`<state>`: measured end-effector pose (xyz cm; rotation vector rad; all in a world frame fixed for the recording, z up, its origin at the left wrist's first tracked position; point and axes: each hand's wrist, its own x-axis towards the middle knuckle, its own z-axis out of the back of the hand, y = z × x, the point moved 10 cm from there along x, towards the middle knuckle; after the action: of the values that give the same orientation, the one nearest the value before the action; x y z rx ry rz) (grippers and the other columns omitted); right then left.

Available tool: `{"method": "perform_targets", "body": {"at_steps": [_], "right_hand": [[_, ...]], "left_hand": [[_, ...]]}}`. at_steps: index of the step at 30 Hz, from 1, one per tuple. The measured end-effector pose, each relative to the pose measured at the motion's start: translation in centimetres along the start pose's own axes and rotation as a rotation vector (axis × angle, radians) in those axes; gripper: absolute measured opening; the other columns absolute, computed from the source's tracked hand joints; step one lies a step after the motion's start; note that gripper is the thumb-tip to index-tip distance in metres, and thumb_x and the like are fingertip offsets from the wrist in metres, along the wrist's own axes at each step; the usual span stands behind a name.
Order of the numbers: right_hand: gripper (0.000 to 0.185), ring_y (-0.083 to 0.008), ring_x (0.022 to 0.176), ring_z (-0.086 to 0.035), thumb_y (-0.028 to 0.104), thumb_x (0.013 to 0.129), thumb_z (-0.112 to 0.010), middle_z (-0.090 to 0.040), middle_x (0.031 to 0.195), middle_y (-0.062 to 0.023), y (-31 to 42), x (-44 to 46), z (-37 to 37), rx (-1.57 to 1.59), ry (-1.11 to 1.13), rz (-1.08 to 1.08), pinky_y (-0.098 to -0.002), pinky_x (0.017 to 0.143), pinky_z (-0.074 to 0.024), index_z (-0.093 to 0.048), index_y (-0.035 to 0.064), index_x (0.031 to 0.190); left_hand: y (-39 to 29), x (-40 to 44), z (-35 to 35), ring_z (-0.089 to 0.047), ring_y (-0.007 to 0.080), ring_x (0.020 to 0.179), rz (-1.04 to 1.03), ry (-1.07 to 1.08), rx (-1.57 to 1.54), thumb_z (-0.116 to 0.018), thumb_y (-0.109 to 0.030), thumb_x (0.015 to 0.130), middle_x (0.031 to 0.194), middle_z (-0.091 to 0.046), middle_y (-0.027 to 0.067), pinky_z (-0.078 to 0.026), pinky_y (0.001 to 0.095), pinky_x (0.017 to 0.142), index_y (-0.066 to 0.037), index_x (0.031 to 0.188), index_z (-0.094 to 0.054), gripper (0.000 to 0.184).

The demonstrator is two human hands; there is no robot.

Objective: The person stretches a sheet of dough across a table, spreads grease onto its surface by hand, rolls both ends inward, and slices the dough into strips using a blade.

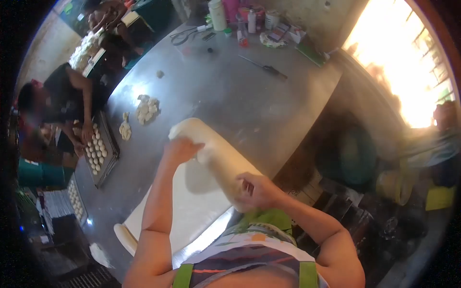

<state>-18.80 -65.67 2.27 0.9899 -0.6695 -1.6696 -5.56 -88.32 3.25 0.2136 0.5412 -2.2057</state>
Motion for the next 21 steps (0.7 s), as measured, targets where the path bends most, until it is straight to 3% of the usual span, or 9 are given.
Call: {"method": "perform_targets", "body": {"at_steps": [3, 6, 7, 11, 12, 14, 16, 18, 21], "right_hand": [[0.06, -0.0263, 0.086, -0.065, 0.039, 0.072, -0.083, -0.066, 0.097, -0.0138, 0.7, 1.5, -1.4, 0.177, -0.139, 0.124, -0.0385, 0.077, -0.0522, -0.06, 0.0013, 0.112], [0.063, -0.0187, 0.083, -0.063, 0.031, 0.069, -0.087, -0.065, 0.095, -0.0074, -4.3, 3.3, -6.7, 0.107, 0.139, -0.214, -0.0338, 0.073, -0.0524, -0.059, 0.0037, 0.119], [0.063, -0.0187, 0.083, -0.063, 0.031, 0.069, -0.087, -0.065, 0.095, -0.0074, -3.6, 3.3, -8.0, 0.088, 0.151, -0.195, -0.0338, 0.073, -0.0524, -0.059, 0.0037, 0.119], [0.06, -0.0194, 0.083, -0.064, 0.033, 0.073, -0.084, -0.066, 0.096, -0.0087, 4.4, -1.1, -10.8, -0.157, 0.019, 0.062, -0.033, 0.073, -0.0526, -0.06, 0.0056, 0.121], [0.058, -0.0206, 0.082, -0.064, 0.033, 0.074, -0.083, -0.066, 0.096, -0.0093, 6.8, -1.4, -12.7, -0.101, 0.199, 0.113, -0.0334, 0.073, -0.0528, -0.06, 0.006, 0.12], [0.054, -0.0228, 0.08, -0.065, 0.035, 0.076, -0.08, -0.067, 0.097, -0.0105, 11.2, -3.1, -16.2, 0.02, 0.547, 0.201, -0.034, 0.072, -0.0532, -0.062, 0.0067, 0.119], [0.052, -0.0237, 0.086, -0.065, 0.035, 0.076, -0.079, -0.067, 0.101, -0.0107, 15.6, -1.5, -14.8, -0.096, 0.39, 0.322, -0.0357, 0.077, -0.0525, -0.063, 0.0076, 0.117], [0.05, -0.0246, 0.091, -0.065, 0.036, 0.076, -0.078, -0.066, 0.104, -0.0109, 19.3, 1.1, -14.5, -0.209, 0.246, 0.451, -0.0373, 0.082, -0.0518, -0.064, 0.0084, 0.115], [0.05, -0.0274, 0.114, -0.057, 0.036, 0.073, -0.079, -0.061, 0.12, -0.0109, 23.8, 1.9, -20.2, -0.491, 0.267, 0.99, -0.044, 0.098, -0.0421, -0.066, 0.0115, 0.115]], "left_hand": [[0.3, -1.7, 2.5, -0.051, 0.0378, 0.121, -0.031, -0.2, 0.039, -0.057, -0.059, 0.088, 0.125, -0.062, 0.0125, -0.045, 0.0518, 0.095, -0.014, 0.111, -0.071, 0.052], [0.6, -3.0, -1.6, -0.048, 0.0354, 0.123, -0.113, -0.391, 0.28, -0.064, -0.053, 0.082, 0.124, -0.06, 0.0106, -0.043, 0.0559, 0.094, -0.019, 0.108, -0.071, 0.043], [2.4, -3.9, -1.7, -0.048, 0.0354, 0.123, -0.09, -0.41, 0.275, -0.064, -0.053, 0.082, 0.124, -0.06, 0.0106, -0.043, 0.0559, 0.094, -0.019, 0.108, -0.071, 0.043], [6.5, -9.9, -2.0, -0.049, 0.0319, 0.121, -0.022, -0.287, -0.018, -0.067, -0.037, 0.076, 0.12, -0.058, 0.0106, -0.043, 0.0553, 0.091, -0.015, 0.099, -0.07, 0.032], [8.8, -12.0, -1.9, -0.052, 0.0326, 0.117, 0.026, -0.28, -0.113, -0.069, -0.03, 0.073, 0.116, -0.059, 0.0104, -0.044, 0.0522, 0.091, -0.014, 0.097, -0.069, 0.029], [15.3, -14.8, -4.5, -0.053, 0.0358, 0.115, 0.017, -0.441, -0.309, -0.07, -0.019, 0.067, 0.115, -0.061, 0.0097, -0.045, 0.0499, 0.092, -0.012, 0.094, -0.068, 0.028], [20.0, -19.6, -5.9, -0.054, 0.0393, 0.112, 0.134, -0.637, -0.533, -0.068, -0.008, 0.067, 0.115, -0.063, 0.013, -0.047, 0.0455, 0.093, -0.009, 0.095, -0.068, 0.028], [22.5, -23.6, -8.2, -0.059, 0.0334, 0.108, 0.247, -0.712, -0.764, -0.067, -0.004, 0.075, 0.114, -0.063, 0.0161, -0.049, 0.0407, 0.091, -0.006, 0.109, -0.066, 0.035], [21.2, -30.7, -11.4, -0.062, 0.0203, 0.098, 0.472, -0.818, -0.993, -0.067, -0.009, 0.086, 0.105, -0.066, 0.0131, -0.051, 0.0319, 0.085, 0.0, 0.132, -0.052, 0.049]]}}
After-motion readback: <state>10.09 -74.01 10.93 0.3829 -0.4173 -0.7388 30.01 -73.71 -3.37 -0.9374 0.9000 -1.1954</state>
